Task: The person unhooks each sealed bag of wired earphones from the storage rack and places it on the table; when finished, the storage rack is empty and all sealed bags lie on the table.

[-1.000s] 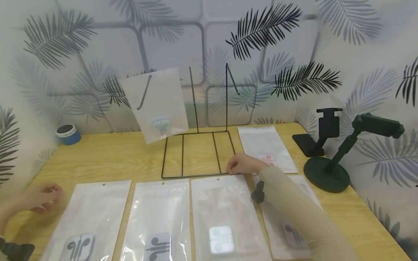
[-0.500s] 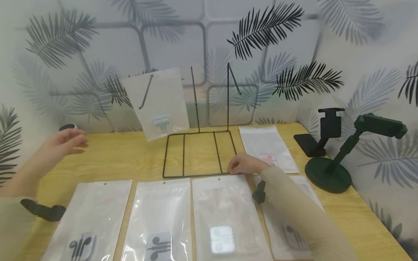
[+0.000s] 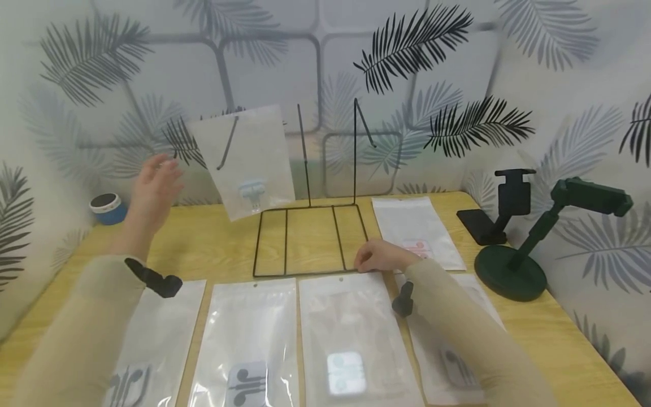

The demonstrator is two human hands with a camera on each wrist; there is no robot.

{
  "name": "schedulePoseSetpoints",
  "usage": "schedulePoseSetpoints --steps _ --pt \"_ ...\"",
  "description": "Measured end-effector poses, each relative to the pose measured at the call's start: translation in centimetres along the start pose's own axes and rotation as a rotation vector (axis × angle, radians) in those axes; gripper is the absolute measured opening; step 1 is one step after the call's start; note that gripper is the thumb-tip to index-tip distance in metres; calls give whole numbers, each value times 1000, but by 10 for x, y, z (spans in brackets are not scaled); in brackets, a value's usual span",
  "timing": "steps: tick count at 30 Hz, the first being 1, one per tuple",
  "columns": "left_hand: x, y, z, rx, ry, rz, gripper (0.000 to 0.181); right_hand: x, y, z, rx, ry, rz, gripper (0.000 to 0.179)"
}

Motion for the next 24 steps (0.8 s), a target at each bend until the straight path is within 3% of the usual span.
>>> schedulePoseSetpoints --steps 6,15,24 --pt "21 17 -12 -1 -42 -94 56 1 1 0 0 -1 12 7" --pt "59 24 -18 29 -143 -261 58 0 1 -1 3 -2 -7 7" --pt "80 32 -19 7 -167 -312 52 -2 0 1 -3 -17 10 7"
Point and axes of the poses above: each hand's wrist, its own z-axis away from the middle knuckle, its own y-axis out of the palm, x = y × z, the point moved 8 cm from there along -z, towards the middle knuckle, and after that the axes turned 6 degrees about z, right-handed, at the moved point
